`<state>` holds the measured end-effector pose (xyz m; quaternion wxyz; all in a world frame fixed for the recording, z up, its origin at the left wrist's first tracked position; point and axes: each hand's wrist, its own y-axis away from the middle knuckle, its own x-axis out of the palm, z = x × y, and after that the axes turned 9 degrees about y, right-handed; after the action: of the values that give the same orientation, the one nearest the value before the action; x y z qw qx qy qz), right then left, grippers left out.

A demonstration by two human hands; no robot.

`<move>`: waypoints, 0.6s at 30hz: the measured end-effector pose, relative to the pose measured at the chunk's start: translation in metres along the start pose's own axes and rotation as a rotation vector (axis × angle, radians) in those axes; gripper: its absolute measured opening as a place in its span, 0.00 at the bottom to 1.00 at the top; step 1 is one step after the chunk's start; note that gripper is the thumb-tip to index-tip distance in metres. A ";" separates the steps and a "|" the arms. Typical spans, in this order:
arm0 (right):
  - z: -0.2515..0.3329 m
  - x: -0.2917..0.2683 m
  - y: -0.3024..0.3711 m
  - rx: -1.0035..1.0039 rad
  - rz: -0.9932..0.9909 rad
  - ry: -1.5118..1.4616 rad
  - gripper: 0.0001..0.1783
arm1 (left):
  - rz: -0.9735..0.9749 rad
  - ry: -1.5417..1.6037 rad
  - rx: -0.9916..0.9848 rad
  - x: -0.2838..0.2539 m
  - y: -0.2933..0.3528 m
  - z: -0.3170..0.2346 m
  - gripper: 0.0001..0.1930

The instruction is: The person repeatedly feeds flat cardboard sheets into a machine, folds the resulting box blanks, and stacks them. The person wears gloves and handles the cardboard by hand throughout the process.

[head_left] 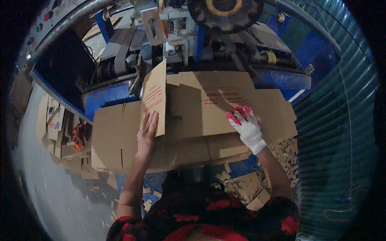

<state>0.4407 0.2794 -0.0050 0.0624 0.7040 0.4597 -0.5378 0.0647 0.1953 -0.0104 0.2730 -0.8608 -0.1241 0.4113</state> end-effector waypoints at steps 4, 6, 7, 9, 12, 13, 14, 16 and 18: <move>-0.018 0.038 -0.037 0.000 -0.068 -0.087 0.26 | -0.050 -0.122 0.156 0.026 -0.040 0.051 0.27; -0.029 0.052 -0.053 0.006 0.023 -0.089 0.29 | -0.048 -0.109 0.159 0.036 -0.061 0.067 0.26; -0.034 0.057 -0.064 0.023 0.074 -0.059 0.29 | -0.083 -0.096 0.201 0.041 -0.072 0.072 0.26; -0.042 0.069 -0.092 0.023 0.132 0.075 0.29 | 0.027 -0.253 0.123 0.048 -0.098 0.078 0.25; -0.054 0.082 -0.143 0.051 0.128 0.247 0.26 | -0.035 -0.569 0.085 0.060 -0.144 0.086 0.26; -0.057 0.090 -0.162 0.121 0.231 0.240 0.25 | 0.062 -0.491 -0.093 0.063 -0.159 0.090 0.27; -0.059 0.097 -0.179 0.151 0.298 0.254 0.24 | 0.173 -0.359 -0.213 0.069 -0.177 0.097 0.28; -0.064 0.119 -0.208 0.213 0.404 0.300 0.23 | 0.175 -0.247 -0.296 0.079 -0.207 0.113 0.31; -0.067 0.145 -0.226 0.367 0.374 0.146 0.22 | 0.101 -0.228 -0.108 0.087 -0.227 0.128 0.34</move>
<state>0.3256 0.5308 -0.0033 -0.0013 0.8132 0.2198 -0.5389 0.0224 0.4662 -0.0021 0.1892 -0.8272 -0.1328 0.5122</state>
